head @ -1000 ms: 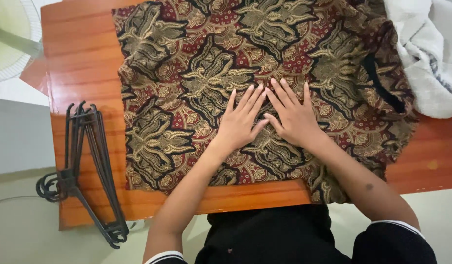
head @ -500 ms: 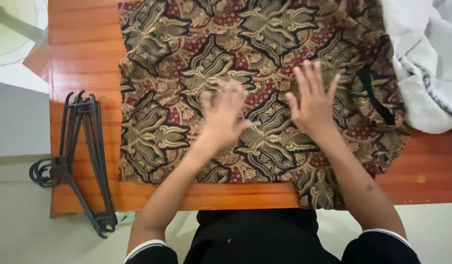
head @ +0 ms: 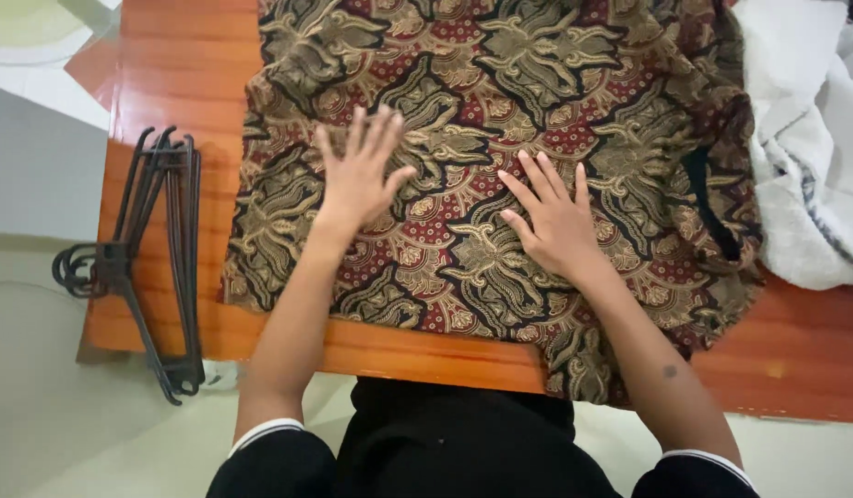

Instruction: The person repeatedly smooths a patterned fabric on a wooden table using both hands. The hands move back and forth across the surface, pressing and flattening the material. No tools are used, and the fabric remains on the table throughout the clip.

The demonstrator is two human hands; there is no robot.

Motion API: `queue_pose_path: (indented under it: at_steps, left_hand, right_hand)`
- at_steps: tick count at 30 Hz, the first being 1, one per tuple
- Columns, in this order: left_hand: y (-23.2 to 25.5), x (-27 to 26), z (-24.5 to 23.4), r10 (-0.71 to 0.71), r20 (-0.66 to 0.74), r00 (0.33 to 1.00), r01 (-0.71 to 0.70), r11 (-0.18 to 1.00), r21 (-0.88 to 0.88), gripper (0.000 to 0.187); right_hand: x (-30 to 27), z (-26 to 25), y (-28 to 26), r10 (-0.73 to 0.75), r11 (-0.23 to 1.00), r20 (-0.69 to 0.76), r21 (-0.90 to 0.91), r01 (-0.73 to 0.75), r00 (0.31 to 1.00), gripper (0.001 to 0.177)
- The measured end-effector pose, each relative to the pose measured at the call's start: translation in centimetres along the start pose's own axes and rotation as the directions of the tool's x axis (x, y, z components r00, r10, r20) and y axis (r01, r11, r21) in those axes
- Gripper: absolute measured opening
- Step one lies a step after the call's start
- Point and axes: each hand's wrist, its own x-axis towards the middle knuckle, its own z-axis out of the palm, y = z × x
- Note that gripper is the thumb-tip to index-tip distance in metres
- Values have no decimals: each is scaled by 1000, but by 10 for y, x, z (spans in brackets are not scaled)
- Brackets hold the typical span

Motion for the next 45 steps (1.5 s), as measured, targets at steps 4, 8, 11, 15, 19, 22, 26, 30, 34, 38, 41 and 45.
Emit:
queue_pose_path:
  at_steps: [4,8,11,15,19,22,26,30,34,38,41,45]
  left_hand:
    - [30,-13,-5,-93,-8,996,93,996,4,84]
    - [100,-40,3,365,-82,928,-365,931,9,84]
    - [113,-43,-1,456,153,877,-450,890,-70,78]
    - [72,-23,-39,242,185,952,-232,970,-77,70]
    - [13,-8,-20,-53,127,991,60,997,-52,72]
    - [19,-13,-31,-265,23,964,266,964,-18,79]
    - [94,-44,-48,145,-21,989,-147,985,-90,71]
    - [134,-65,-1,551,163,819,-548,834,-65,83]
    - [72,-29,-35,490,188,851,-405,840,-360,72]
    - [6,-1,-8,3,28,1000,0,994,-109,78]
    - [-13,7,3,-241,49,969,242,970,-23,78]
    - [25,-15,-21,-37,-101,994,19,986,-165,89]
  right_hand:
    - [-1,5,4,-38,999,-54,2,38,998,56]
    - [1,14,7,-33,999,-87,-8,32,996,53]
    - [1,15,11,-35,999,-102,12,37,994,50]
    - [-1,7,5,-44,996,-119,67,52,992,47]
    - [-1,2,2,-26,997,-103,76,33,994,46]
    - [-1,5,4,-14,996,-90,89,23,996,46]
    - [2,12,8,-33,997,-153,63,43,988,45]
    - [0,13,10,-45,998,-166,34,52,985,49]
    - [1,10,7,-42,997,-158,64,53,986,45]
    - [-2,4,3,-45,993,-160,97,62,986,45]
    - [0,1,1,-56,995,-163,71,68,985,46]
    - [0,6,3,-43,993,-178,103,62,983,43]
